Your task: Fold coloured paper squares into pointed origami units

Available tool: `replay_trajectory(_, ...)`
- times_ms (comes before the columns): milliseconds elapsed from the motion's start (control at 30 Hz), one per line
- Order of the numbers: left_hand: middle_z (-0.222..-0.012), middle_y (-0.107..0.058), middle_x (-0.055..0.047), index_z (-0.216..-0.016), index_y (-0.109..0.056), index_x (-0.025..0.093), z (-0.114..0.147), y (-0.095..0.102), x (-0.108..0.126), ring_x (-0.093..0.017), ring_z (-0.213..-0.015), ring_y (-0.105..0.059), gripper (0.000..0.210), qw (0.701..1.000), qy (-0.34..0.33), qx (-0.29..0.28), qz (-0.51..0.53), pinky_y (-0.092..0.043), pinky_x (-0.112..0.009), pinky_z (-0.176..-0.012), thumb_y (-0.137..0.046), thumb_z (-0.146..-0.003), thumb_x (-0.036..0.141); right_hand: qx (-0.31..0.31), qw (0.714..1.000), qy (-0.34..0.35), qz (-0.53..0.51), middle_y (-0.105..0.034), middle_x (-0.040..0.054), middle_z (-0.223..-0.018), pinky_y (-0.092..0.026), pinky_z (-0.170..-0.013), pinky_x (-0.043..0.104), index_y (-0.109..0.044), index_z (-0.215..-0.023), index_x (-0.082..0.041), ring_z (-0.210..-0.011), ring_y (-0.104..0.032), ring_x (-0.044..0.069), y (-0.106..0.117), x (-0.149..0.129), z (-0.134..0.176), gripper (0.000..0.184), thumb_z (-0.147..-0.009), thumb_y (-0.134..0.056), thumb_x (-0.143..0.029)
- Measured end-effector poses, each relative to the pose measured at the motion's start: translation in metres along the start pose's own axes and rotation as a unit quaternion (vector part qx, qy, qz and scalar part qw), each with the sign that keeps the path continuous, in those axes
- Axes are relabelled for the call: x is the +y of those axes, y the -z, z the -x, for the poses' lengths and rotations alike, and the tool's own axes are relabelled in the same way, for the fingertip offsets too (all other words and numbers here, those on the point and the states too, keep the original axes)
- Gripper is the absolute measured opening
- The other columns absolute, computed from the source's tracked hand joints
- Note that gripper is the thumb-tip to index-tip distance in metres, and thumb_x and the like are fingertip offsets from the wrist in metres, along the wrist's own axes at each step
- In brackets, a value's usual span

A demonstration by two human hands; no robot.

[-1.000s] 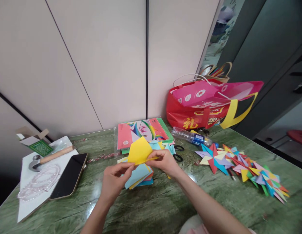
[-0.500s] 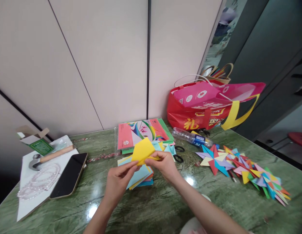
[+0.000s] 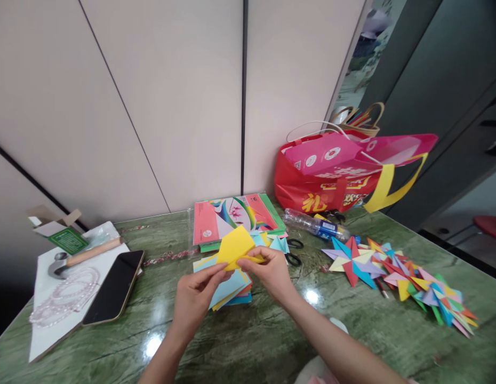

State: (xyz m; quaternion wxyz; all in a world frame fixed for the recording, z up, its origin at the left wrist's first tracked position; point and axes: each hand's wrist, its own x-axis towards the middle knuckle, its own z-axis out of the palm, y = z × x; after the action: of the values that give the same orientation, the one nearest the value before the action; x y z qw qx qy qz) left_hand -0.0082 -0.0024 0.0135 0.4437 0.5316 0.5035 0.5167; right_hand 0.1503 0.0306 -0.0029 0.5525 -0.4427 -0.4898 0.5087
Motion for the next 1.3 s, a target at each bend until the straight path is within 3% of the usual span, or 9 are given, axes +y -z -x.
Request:
replay_trajectory(233,-0.080,-0.073,-0.004,-0.105,-0.063,0.014,0.0001,-0.0020,-0.0026,-0.021,-0.075,-0.068,0.040,0.997,0.039,-0.009,0.068,-0.055,-0.031,-0.076,-0.067,-0.067,0.026,0.010,1.000,-0.006,-0.015,-0.060,-0.0011,-0.051,-0.040,-0.048,0.021,-0.054,-0.060,-0.015,-0.046,-0.052,0.010,-0.0001,0.0002,0.0005,0.025,-0.054,-0.075,-0.027)
replay_trajectory(433,-0.079,-0.073,-0.005,-0.130,-0.037,0.013,0.0004,-0.0018,-0.0005,-0.023,-0.079,-0.067,0.071,0.993,0.069,-0.021,0.089,-0.053,-0.035,-0.080,-0.067,-0.068,0.028,0.005,1.000,0.000,0.001,-0.059,-0.0012,-0.051,-0.039,-0.047,0.021,-0.053,-0.060,-0.016,-0.046,-0.050,0.010,-0.0004,-0.0002,0.0002,0.026,-0.054,-0.075,-0.030)
replay_trajectory(633,-0.087,-0.072,-0.010,-0.098,-0.063,0.011,-0.0040,0.0022,-0.0008,-0.025,-0.080,-0.067,0.042,0.987,0.105,-0.059,0.104,-0.054,-0.034,-0.076,-0.073,-0.061,0.027,0.012,0.999,0.024,0.032,-0.051,-0.0047,-0.049,-0.033,-0.042,0.020,-0.052,-0.059,-0.017,-0.043,-0.043,0.008,0.0012,0.0041,-0.0009,0.029,-0.052,-0.075,-0.033)
replay_trajectory(800,-0.085,-0.073,-0.008,-0.095,-0.064,0.011,-0.0055,0.0021,-0.0006,-0.024,-0.082,-0.067,0.033,0.979,0.134,-0.095,0.119,-0.054,-0.033,-0.077,-0.070,-0.065,0.023,-0.002,0.998,0.032,0.051,-0.051,-0.0042,-0.051,-0.034,-0.043,0.019,-0.053,-0.059,-0.016,-0.045,-0.042,0.007,0.0016,0.0035,-0.0005,0.028,-0.053,-0.075,-0.032)
replay_trajectory(1300,-0.084,-0.072,-0.010,-0.088,-0.067,0.010,-0.0047,0.0013,-0.0022,-0.025,-0.083,-0.066,0.028,0.973,0.148,-0.101,0.146,-0.052,-0.037,-0.082,-0.069,-0.065,0.027,-0.040,0.999,0.010,0.027,-0.057,-0.0028,-0.048,-0.040,-0.043,0.020,-0.052,-0.060,-0.017,-0.044,-0.050,0.009,0.0036,0.0038,-0.0033,0.026,-0.055,-0.073,-0.031)
